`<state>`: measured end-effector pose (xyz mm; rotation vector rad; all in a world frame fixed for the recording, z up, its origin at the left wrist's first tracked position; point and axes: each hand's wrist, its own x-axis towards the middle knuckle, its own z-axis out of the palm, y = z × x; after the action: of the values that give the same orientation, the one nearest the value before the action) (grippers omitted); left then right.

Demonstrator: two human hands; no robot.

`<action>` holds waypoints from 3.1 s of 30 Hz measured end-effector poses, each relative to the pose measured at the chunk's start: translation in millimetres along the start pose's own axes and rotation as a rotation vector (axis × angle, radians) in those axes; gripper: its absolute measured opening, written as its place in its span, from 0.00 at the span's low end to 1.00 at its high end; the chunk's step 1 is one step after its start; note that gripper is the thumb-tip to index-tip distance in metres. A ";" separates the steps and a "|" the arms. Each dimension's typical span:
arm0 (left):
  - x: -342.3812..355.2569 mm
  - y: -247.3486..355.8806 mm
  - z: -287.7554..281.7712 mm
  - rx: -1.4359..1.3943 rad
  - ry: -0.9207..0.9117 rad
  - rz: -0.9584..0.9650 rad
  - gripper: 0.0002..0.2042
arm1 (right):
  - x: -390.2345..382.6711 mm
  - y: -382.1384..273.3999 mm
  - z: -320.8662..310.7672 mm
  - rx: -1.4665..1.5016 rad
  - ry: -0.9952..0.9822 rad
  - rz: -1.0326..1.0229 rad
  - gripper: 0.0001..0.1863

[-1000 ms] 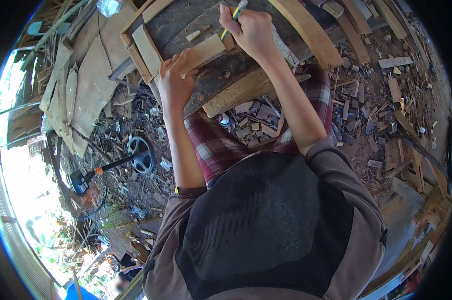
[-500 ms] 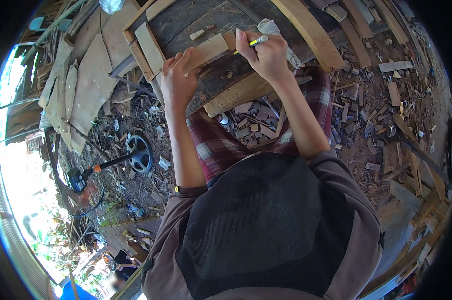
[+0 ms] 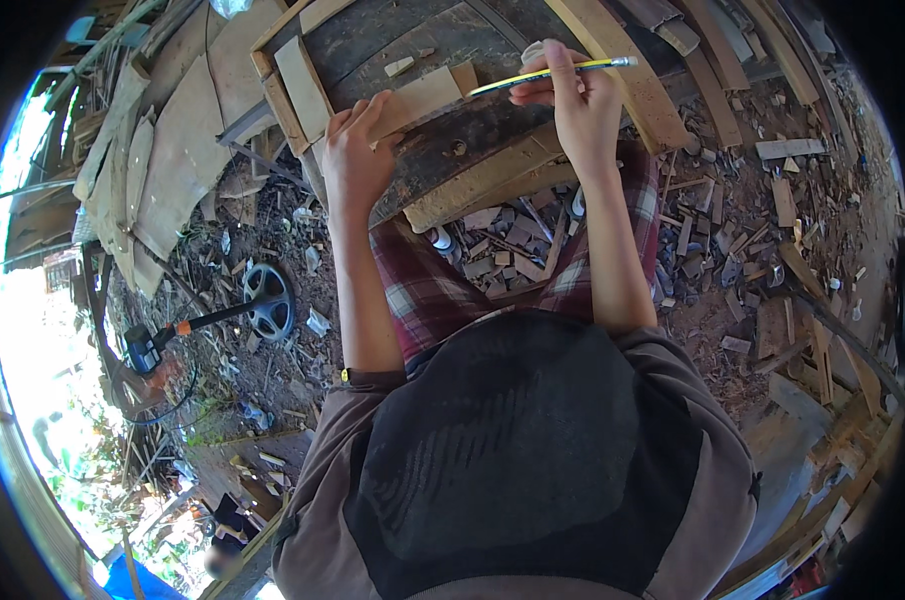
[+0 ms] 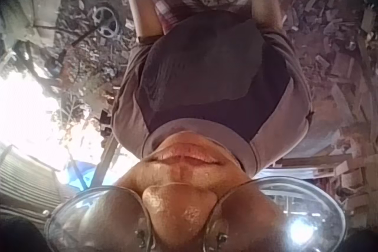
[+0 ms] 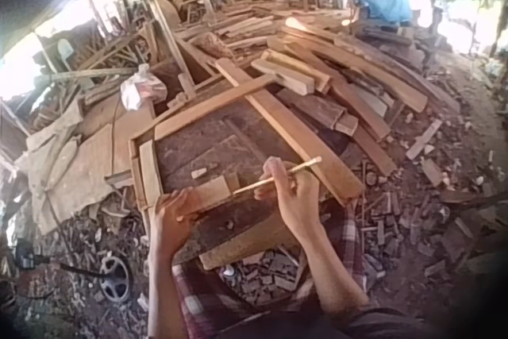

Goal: Saw a small piece of wood and measure it with a ruler and pencil.

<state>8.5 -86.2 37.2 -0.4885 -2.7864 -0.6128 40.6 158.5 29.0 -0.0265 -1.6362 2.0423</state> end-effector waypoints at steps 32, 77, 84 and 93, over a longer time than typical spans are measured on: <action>0.5 -1.8 0.6 -0.004 -0.016 -0.004 0.29 | 1.6 -0.6 24.4 -0.614 -0.187 -0.461 0.13; 52.1 -63.9 -49.9 -0.019 0.223 -0.277 0.30 | -40.6 -2.5 -24.4 -0.437 -0.015 -0.250 0.07; 51.5 -93.3 -15.3 0.210 0.471 -0.169 0.26 | -31.4 -24.9 -20.1 -0.576 -0.157 -0.454 0.06; 4.9 -7.5 11.5 -0.179 0.313 0.137 0.19 | -14.4 -33.3 -49.2 -0.770 -0.018 -0.518 0.08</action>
<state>-0.6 -86.2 25.9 -0.5601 -2.3958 -0.8330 81.8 201.7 41.9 0.1313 -2.0748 0.9693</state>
